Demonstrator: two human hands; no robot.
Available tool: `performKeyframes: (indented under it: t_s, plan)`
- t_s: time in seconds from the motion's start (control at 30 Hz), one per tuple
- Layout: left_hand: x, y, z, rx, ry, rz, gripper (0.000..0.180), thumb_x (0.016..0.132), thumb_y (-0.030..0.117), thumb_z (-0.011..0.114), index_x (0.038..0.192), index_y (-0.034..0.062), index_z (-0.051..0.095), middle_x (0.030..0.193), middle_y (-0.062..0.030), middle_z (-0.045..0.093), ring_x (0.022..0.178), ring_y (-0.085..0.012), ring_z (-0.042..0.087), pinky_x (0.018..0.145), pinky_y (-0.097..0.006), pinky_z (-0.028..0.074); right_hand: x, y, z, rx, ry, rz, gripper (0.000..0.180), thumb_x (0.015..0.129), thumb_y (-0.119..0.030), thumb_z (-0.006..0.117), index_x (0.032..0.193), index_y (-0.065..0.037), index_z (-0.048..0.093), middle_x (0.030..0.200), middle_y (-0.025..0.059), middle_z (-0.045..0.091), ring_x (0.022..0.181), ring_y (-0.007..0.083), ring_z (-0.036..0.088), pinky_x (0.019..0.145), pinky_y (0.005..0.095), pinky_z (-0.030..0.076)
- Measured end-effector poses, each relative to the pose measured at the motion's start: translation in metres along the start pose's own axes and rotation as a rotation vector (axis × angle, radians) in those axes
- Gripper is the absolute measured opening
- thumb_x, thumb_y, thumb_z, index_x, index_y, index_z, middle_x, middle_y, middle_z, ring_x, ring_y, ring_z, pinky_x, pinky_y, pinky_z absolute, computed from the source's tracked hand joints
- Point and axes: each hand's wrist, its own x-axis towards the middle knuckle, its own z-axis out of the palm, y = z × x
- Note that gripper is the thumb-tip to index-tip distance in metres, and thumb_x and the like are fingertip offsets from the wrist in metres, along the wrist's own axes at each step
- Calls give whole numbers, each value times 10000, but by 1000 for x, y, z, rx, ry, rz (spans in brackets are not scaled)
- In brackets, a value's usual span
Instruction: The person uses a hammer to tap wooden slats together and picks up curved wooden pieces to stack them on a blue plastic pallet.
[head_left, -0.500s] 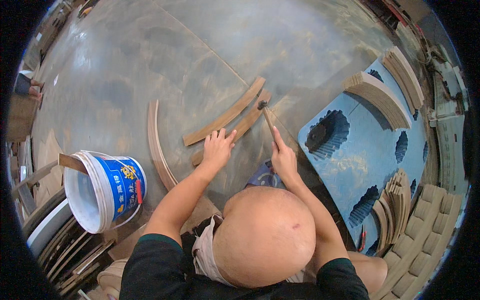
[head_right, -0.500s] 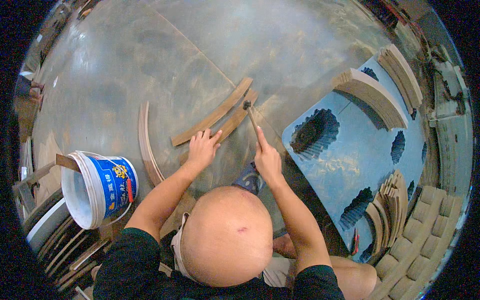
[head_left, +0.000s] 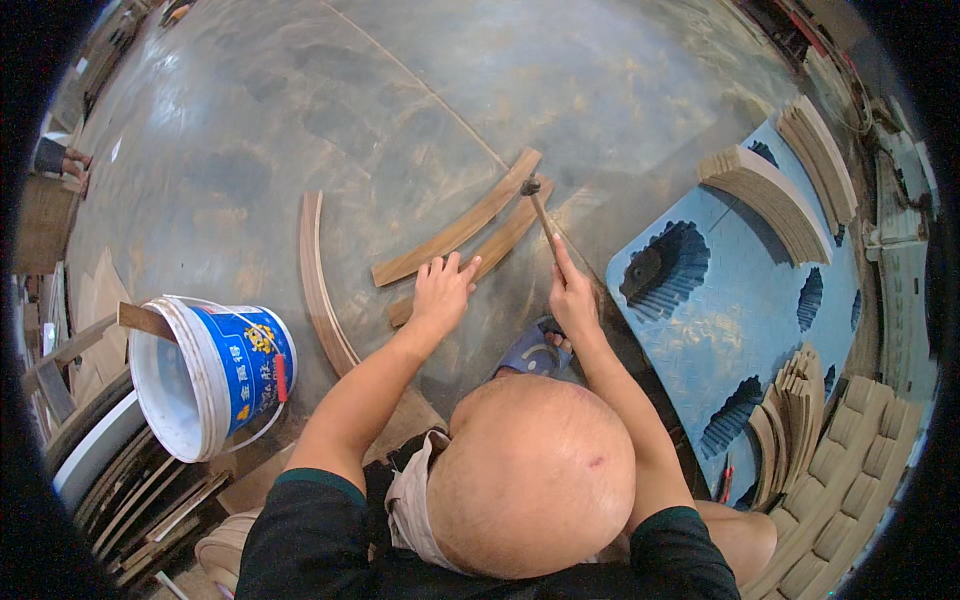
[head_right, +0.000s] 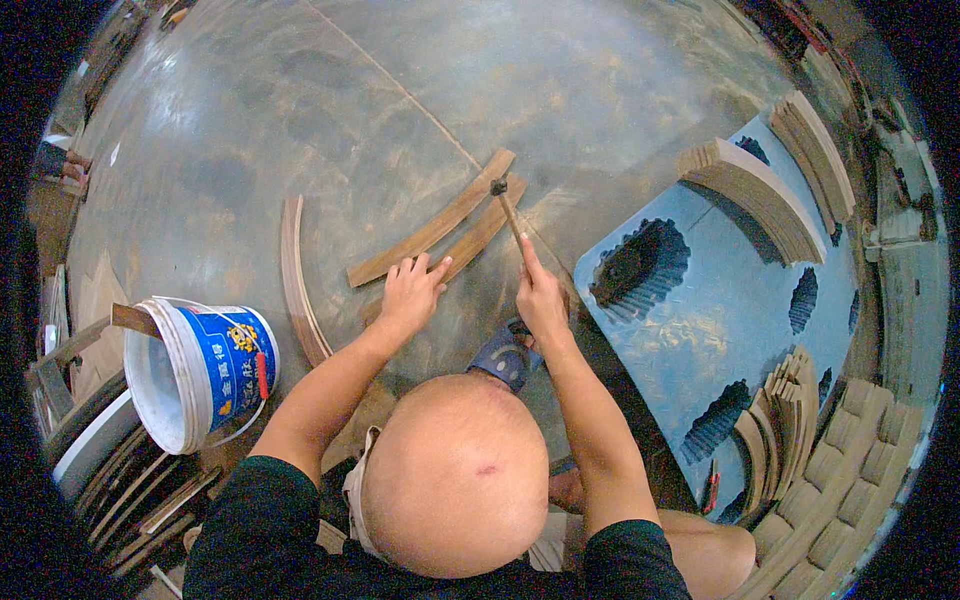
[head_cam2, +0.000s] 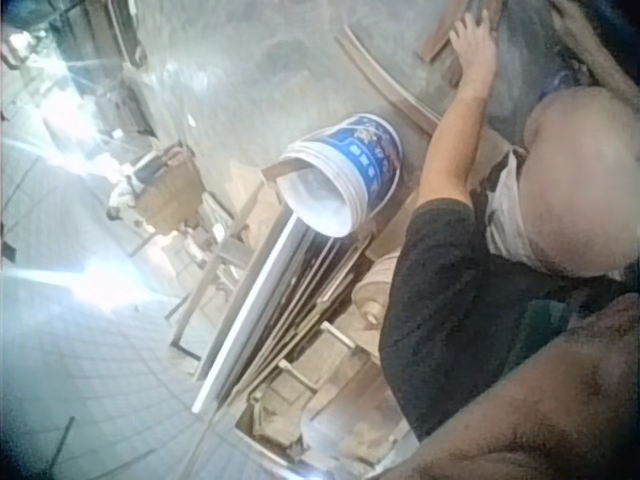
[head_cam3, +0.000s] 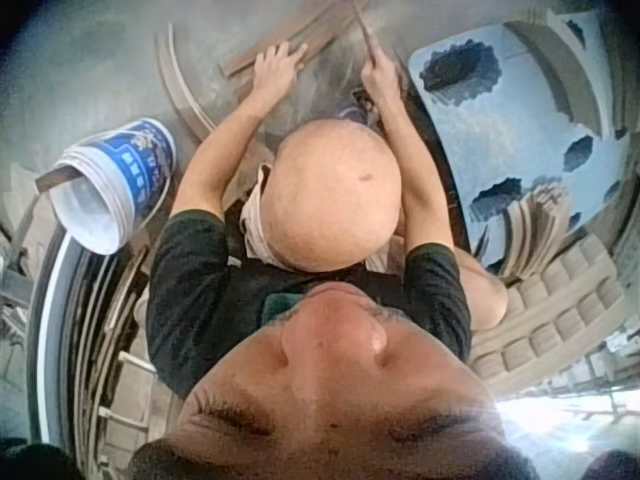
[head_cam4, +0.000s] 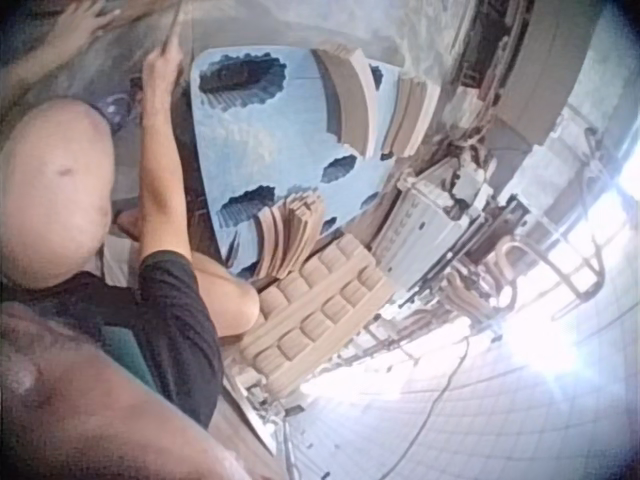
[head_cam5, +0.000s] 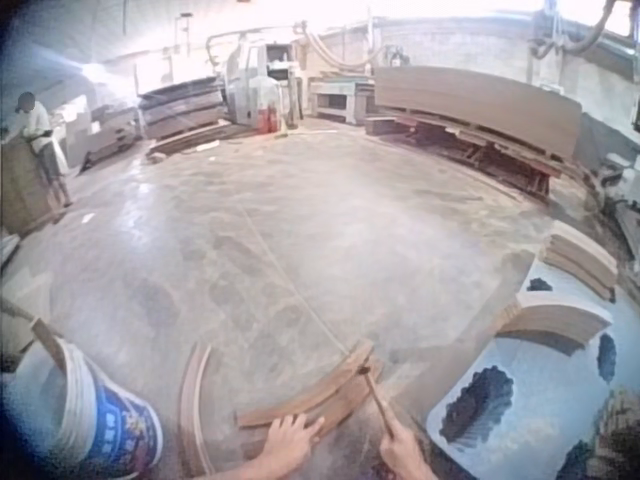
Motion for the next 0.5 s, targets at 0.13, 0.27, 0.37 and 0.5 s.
performKeyframes:
  t_s: [0.13, 0.27, 0.37, 0.5]
  plan:
    - [-1, 5, -1, -28, -26, -17, 553, 1046, 286, 790, 1590, 265, 693, 1326, -66, 657, 1234, -318, 628, 1046, -494, 496, -13, 19, 1, -106, 4, -68, 695, 1127, -36, 643, 1761, -283, 502, 859, 248, 607, 715, 309, 574, 733, 423, 539]
    - [-4, 3, -4, -26, -24, -29, 547, 1052, 280, 786, 1590, 277, 687, 1356, -70, 656, 1246, -322, 632, 1048, -501, 503, -6, 18, -4, -115, -29, -106, 702, 1121, -42, 656, 1755, -306, 508, 876, 264, 631, 725, 388, 585, 740, 424, 545]
    - [-3, 8, -6, -20, -63, -23, 557, 1059, 289, 780, 1605, 279, 673, 1373, -74, 655, 1256, -319, 632, 1049, -501, 502, -15, 15, -2, 30, 63, -186, 701, 1118, -44, 660, 1749, -317, 518, 864, 273, 605, 706, 387, 571, 727, 420, 540]
    - [-4, 6, -4, -20, -74, -35, 564, 1054, 299, 781, 1607, 276, 672, 1353, -83, 655, 1246, -321, 632, 1045, -498, 499, -14, 10, -4, -94, -44, 61, 727, 1099, -32, 658, 1759, -294, 499, 942, 283, 648, 826, 402, 662, 777, 479, 554]
